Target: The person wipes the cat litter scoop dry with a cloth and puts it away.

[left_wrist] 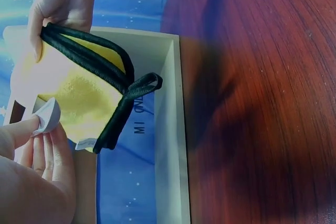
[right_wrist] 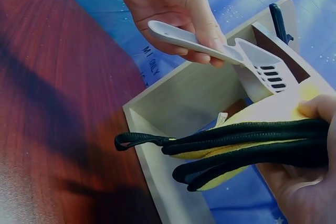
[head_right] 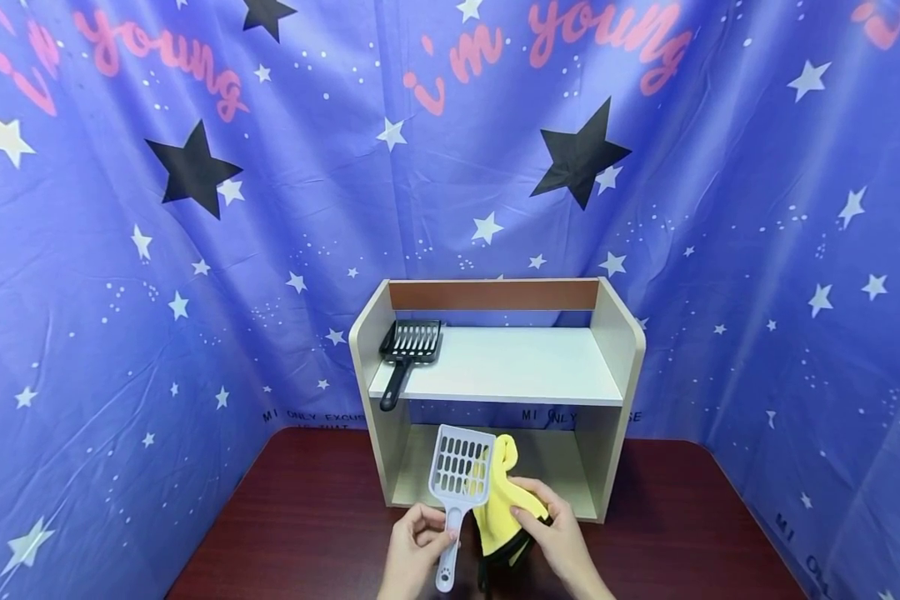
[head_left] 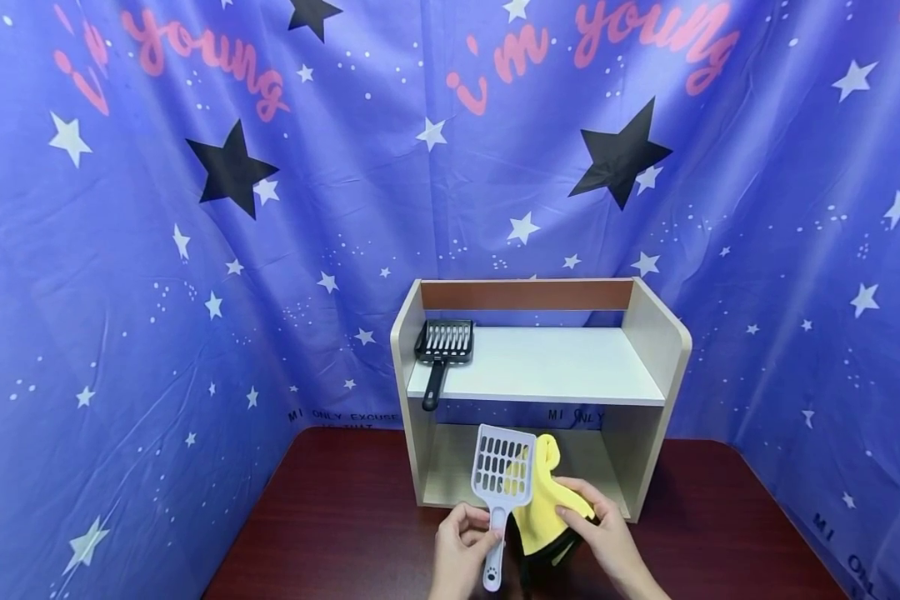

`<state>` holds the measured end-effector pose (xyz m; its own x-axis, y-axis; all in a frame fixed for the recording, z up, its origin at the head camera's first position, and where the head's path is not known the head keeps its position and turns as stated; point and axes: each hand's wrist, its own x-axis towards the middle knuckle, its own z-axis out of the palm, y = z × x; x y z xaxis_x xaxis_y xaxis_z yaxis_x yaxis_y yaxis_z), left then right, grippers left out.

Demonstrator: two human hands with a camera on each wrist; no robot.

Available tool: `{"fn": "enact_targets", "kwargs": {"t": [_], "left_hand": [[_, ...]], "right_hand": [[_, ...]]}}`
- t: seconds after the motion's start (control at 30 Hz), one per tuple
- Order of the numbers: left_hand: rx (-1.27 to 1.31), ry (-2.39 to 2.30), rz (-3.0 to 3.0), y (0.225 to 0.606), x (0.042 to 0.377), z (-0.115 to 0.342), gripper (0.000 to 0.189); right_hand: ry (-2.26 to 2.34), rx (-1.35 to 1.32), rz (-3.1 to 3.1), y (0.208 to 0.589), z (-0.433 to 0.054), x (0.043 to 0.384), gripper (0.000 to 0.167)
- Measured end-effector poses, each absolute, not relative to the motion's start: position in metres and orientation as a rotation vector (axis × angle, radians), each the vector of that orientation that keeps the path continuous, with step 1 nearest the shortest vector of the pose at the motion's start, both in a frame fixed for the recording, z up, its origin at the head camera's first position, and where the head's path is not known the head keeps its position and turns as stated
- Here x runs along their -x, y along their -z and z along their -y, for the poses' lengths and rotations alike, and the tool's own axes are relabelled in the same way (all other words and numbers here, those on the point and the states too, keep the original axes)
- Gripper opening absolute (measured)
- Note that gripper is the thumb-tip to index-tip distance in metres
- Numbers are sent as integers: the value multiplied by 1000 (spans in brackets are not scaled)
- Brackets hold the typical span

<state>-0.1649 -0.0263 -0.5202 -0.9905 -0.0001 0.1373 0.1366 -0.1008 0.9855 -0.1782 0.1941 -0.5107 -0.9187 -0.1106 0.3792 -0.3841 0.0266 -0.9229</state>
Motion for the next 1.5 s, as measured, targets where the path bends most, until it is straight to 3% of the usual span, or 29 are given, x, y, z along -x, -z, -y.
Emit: {"fn": "enact_targets", "kwargs": {"t": [0.83, 1.2, 1.5], "left_hand": [[26, 2251, 1989, 528, 173, 24, 22], [-21, 2271, 1989, 533, 176, 27, 20], [-29, 2242, 2015, 535, 177, 35, 20]], "right_hand": [[-1974, -438, 1974, 532, -165, 160, 33], [-1995, -709, 2018, 543, -156, 163, 32], [-1929, -652, 2087, 537, -166, 162, 28]]}}
